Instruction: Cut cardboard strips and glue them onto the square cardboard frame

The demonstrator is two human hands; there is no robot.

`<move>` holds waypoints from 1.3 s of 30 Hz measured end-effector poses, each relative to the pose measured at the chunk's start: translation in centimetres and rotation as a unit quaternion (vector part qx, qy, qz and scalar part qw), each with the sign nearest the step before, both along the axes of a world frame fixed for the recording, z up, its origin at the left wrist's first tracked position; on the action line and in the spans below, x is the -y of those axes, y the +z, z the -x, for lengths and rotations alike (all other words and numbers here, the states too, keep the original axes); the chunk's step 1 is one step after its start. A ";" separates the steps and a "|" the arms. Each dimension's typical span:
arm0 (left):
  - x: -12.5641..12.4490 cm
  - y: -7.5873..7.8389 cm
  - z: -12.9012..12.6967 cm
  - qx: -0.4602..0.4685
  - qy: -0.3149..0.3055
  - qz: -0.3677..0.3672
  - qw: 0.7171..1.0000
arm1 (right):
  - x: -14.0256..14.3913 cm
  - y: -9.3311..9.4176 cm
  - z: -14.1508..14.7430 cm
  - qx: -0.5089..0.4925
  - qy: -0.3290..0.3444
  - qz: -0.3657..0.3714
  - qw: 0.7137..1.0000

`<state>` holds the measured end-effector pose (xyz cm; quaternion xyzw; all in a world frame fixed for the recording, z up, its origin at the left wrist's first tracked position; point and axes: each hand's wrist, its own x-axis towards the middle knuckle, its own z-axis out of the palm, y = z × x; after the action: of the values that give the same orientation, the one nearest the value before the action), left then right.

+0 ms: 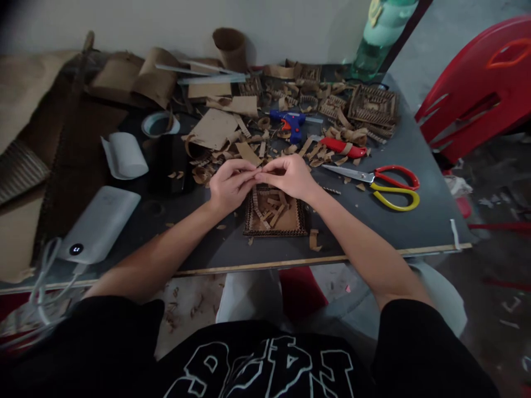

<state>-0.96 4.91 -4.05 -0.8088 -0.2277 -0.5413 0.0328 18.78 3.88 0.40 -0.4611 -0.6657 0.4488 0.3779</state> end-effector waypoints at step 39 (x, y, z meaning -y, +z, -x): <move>-2.1 -1.0 0.5 0.034 -0.001 0.017 0.999 | -0.3 -0.4 1.9 0.157 -0.077 -0.188 0.966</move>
<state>-1.42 7.00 -5.01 -0.7908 -0.2368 -0.5643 0.0104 16.91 4.22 0.02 -0.4962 -0.7515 0.2068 0.3823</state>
